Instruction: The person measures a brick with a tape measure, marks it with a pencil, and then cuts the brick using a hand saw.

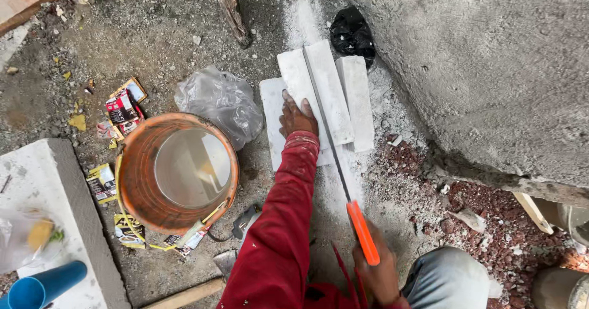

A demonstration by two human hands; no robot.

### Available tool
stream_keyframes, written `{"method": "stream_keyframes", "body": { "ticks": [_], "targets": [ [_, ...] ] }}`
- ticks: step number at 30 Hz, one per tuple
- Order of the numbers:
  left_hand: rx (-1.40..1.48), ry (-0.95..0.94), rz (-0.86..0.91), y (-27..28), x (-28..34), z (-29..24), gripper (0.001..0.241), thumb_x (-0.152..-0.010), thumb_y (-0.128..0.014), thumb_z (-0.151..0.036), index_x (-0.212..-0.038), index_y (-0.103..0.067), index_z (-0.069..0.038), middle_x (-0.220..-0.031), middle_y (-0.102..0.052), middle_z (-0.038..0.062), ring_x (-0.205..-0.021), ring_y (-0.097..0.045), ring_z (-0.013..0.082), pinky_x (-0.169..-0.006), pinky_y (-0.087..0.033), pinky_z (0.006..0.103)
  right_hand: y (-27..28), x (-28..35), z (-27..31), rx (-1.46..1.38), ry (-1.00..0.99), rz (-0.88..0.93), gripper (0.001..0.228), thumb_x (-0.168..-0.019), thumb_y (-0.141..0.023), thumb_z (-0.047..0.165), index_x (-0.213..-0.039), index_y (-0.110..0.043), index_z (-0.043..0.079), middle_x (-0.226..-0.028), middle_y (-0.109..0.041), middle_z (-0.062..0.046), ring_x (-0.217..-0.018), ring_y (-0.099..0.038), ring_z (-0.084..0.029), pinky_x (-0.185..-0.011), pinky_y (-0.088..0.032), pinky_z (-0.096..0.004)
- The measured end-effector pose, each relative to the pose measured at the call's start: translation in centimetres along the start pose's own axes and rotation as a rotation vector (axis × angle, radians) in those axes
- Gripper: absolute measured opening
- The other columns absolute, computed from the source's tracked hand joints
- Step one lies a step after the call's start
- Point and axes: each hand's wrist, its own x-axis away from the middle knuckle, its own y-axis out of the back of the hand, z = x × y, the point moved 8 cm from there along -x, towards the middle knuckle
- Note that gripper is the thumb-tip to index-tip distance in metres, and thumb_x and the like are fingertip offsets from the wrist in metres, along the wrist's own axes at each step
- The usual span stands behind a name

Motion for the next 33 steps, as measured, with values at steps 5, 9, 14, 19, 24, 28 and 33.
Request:
{"method": "stream_keyframes", "body": {
  "ticks": [5,9,14,19,24,28,33],
  "targets": [
    [0.005,0.045,0.036,1.1,-0.4,-0.6,0.070,-0.103,-0.039,-0.051,-0.163,-0.021,-0.020,-0.151,-0.050,0.012,-0.129,-0.051,0.0377,-0.104,-0.040,0.0618,-2.5,-14.4,9.2,-0.140,0.373,0.000,0.054,-0.085,-0.063,0.004,-0.138,-0.058,0.007,-0.124,-0.071,-0.018,-0.111,-0.073,-0.034,-0.093,-0.056,-0.038],
    [0.004,0.071,0.052,1.1,0.3,-0.6,0.068,-0.102,-0.038,-0.052,-0.162,-0.022,-0.023,-0.151,-0.049,0.012,-0.130,-0.051,0.0371,-0.105,-0.039,0.0619,-1.8,-7.9,4.7,0.017,0.007,0.054,0.063,-0.083,-0.062,0.008,-0.145,-0.056,0.013,-0.115,-0.072,-0.021,-0.100,-0.072,-0.037,-0.087,-0.057,-0.040],
    [-0.026,0.043,0.085,0.4,-0.3,-0.4,0.069,-0.105,-0.036,-0.052,-0.163,-0.019,-0.018,-0.152,-0.048,0.015,-0.130,-0.051,0.0398,-0.106,-0.040,0.0612,1.4,1.4,3.5,0.105,0.279,-0.052,0.062,-0.075,-0.064,0.005,-0.136,-0.057,0.008,-0.132,-0.065,-0.024,-0.119,-0.066,-0.041,-0.095,-0.053,-0.045],
    [-0.080,0.049,0.072,0.4,0.3,-0.4,0.070,-0.104,-0.036,-0.051,-0.163,-0.018,-0.019,-0.152,-0.048,0.014,-0.132,-0.050,0.0382,-0.106,-0.041,0.0618,-2.7,-13.0,8.8,-0.068,0.411,-0.022,0.061,-0.080,-0.060,-0.001,-0.141,-0.055,0.004,-0.129,-0.068,-0.023,-0.116,-0.068,-0.038,-0.097,-0.053,-0.040],
    [-0.019,0.024,0.080,1.4,0.0,-1.5,0.067,-0.106,-0.036,-0.051,-0.163,-0.022,-0.020,-0.152,-0.050,0.014,-0.132,-0.052,0.0384,-0.106,-0.040,0.0625,-1.9,-8.3,4.8,0.020,0.159,0.034,0.060,-0.083,-0.064,0.006,-0.142,-0.052,0.009,-0.094,-0.070,-0.021,-0.081,-0.071,-0.038,-0.071,-0.057,-0.044],
    [0.001,0.056,0.051,1.2,0.6,-0.3,0.069,-0.102,-0.038,-0.051,-0.162,-0.022,-0.021,-0.152,-0.049,0.014,-0.130,-0.052,0.0388,-0.105,-0.040,0.0627,2.3,3.8,3.4,-0.044,0.279,-0.010,0.067,-0.074,-0.064,0.003,-0.141,-0.055,0.007,-0.124,-0.070,-0.025,-0.107,-0.073,-0.040,-0.084,-0.056,-0.043],
    [-0.011,0.049,0.060,0.6,0.0,-0.4,0.070,-0.102,-0.037,-0.052,-0.163,-0.019,-0.022,-0.152,-0.048,0.014,-0.130,-0.051,0.0393,-0.107,-0.038,0.0626,-3.7,-8.2,2.2,0.048,-0.265,0.129,0.068,-0.090,-0.061,0.007,-0.156,-0.054,0.019,-0.101,-0.073,-0.028,-0.087,-0.076,-0.035,-0.083,-0.060,-0.037]
  ]
}}
